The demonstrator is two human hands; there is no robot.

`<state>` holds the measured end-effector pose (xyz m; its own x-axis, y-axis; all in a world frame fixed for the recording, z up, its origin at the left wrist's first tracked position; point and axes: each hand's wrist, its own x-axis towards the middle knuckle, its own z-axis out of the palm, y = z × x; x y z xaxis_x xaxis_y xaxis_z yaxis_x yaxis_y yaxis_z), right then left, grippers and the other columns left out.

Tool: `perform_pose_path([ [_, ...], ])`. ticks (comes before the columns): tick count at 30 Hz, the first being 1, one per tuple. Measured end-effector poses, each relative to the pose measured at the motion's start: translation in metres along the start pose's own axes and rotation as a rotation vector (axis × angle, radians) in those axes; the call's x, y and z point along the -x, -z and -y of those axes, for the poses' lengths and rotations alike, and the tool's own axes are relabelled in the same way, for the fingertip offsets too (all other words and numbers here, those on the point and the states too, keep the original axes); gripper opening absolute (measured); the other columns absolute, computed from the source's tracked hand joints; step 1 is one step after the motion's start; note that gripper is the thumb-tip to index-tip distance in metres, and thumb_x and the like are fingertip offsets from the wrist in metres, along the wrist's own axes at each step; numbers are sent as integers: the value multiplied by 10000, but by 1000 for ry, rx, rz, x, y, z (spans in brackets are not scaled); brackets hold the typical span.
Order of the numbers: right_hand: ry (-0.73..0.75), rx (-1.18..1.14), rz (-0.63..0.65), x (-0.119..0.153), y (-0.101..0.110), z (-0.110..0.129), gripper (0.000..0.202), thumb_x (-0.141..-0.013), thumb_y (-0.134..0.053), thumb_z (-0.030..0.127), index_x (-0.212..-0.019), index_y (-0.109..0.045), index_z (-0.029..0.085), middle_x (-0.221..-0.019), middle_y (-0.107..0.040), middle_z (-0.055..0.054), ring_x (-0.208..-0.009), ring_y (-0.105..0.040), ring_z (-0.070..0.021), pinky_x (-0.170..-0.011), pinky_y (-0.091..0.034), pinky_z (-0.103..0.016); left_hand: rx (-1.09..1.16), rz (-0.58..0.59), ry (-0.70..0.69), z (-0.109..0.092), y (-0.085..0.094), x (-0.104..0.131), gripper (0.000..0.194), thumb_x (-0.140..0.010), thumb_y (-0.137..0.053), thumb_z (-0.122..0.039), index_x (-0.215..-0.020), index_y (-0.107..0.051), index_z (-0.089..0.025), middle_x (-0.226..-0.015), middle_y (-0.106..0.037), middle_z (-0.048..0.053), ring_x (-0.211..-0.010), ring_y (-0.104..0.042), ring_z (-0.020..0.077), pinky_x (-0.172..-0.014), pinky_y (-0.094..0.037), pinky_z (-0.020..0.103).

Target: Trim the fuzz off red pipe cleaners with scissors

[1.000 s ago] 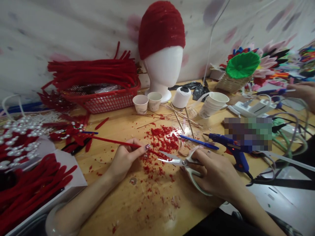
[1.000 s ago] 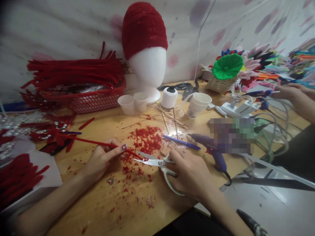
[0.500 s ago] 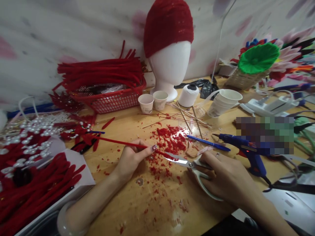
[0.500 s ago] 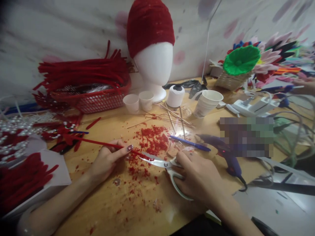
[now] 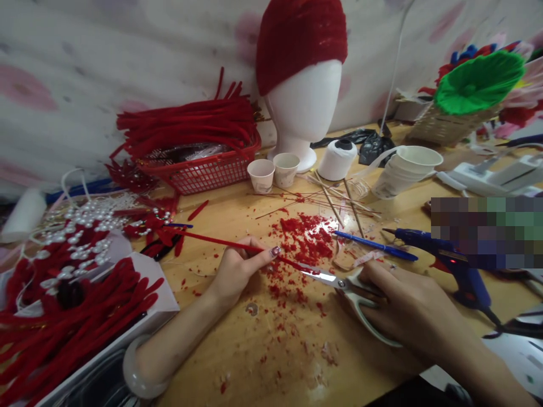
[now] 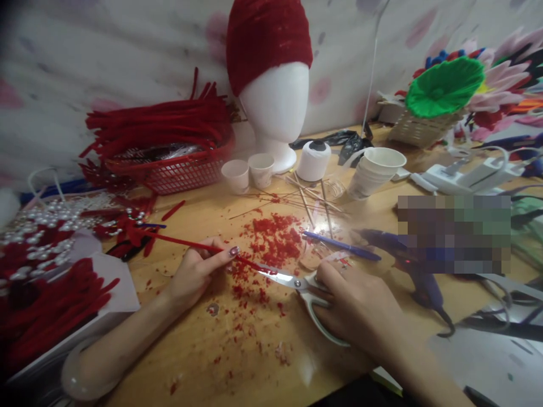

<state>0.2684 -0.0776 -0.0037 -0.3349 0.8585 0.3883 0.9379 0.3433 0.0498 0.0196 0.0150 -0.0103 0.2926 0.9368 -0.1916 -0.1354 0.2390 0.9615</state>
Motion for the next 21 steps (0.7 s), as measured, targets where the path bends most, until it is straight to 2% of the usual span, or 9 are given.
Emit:
perform_pose_path([
  [12,24,-71,-31,-2,-3,-1,134,-805,-472,259,-682,-450,210,-510,-518,12,-405,-472,-105,-436,-270,-232,-13,-45,-3,1,1,-1,202,-658,-753,-271,-601,-596,-157,-545,-578,-39,-529,-498,75,-543,-384,203],
  [16,4,-79,-48,-3,-3,-2,168,-832,-478,301,-693,-446,214,-502,-501,27,-403,-458,-101,-433,-261,-232,-5,-20,-10,2,1,-1,193,-676,-743,-275,-606,-606,-158,-533,-583,-35,-525,-501,80,-536,-386,202],
  [21,-37,-97,75,-3,4,-3,201,-797,-551,364,-734,-425,220,-557,-511,26,-461,-480,-115,-461,-299,-233,22,-17,-2,1,0,-1,190,-657,-753,-255,-587,-605,-157,-524,-593,-36,-520,-510,77,-530,-394,192],
])
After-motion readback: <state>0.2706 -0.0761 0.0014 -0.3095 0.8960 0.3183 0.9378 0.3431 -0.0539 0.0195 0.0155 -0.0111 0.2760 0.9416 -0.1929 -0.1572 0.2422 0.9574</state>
